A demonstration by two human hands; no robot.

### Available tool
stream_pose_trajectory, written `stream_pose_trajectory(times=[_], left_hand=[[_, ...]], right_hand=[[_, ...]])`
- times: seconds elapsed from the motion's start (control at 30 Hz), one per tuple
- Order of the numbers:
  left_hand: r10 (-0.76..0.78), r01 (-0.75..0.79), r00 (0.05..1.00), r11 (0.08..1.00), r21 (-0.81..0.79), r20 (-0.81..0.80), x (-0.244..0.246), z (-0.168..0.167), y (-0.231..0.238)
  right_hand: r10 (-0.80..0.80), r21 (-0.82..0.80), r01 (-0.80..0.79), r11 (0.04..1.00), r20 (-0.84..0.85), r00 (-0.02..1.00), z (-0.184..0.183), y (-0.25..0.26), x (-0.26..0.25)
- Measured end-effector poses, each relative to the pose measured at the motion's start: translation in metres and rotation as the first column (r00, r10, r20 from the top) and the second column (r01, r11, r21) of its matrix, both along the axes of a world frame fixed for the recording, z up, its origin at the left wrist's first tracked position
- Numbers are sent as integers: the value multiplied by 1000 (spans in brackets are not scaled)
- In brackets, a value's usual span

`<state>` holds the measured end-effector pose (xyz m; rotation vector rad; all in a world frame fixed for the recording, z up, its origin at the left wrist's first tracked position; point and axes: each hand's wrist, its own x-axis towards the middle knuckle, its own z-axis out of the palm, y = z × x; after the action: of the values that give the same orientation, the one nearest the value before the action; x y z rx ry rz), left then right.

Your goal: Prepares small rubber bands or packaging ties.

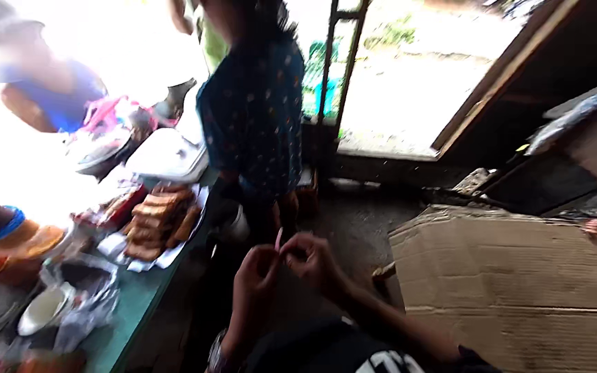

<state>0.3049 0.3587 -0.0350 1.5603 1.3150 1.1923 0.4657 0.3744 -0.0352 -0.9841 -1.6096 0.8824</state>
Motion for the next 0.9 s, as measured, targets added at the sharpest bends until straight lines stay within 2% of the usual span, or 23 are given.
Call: stream_pose_trajectory(times=[0.1, 0.23, 0.43, 0.57, 0.67, 0.73, 0.83, 0.9], left_hand=[[4, 8, 995, 992, 122, -101, 0, 2, 3], [-63, 101, 975, 980, 172, -214, -3, 8, 9], [-173, 214, 940, 970, 115, -295, -13, 9, 19], [-285, 303, 920, 953, 25, -269, -21, 6, 26], [-345, 359, 905, 933, 12, -250, -25, 1, 34], [-312, 315, 935, 949, -15, -170, -24, 0, 34], [-210, 226, 970, 965, -135, 125, -15, 7, 29], [-189, 251, 937, 949, -190, 293, -13, 11, 27]], right_hand=[[-39, 30, 39, 999, 20, 999, 5, -1, -1], [-26, 13, 25, 1000, 47, 999, 6, 1, -1], [-48, 26, 46, 999, 79, 996, 1, 2, -7], [-56, 7, 56, 998, 109, 992, 1, -1, -11], [-128, 8, 128, 992, 96, 987, -3, -4, -15], [-168, -124, 165, 979, -17, 986, -3, -5, -16], [-190, -473, -8, 881, -370, 909, 6, -1, -13], [-225, -557, -83, 826, -461, 859, 9, -1, -14]])
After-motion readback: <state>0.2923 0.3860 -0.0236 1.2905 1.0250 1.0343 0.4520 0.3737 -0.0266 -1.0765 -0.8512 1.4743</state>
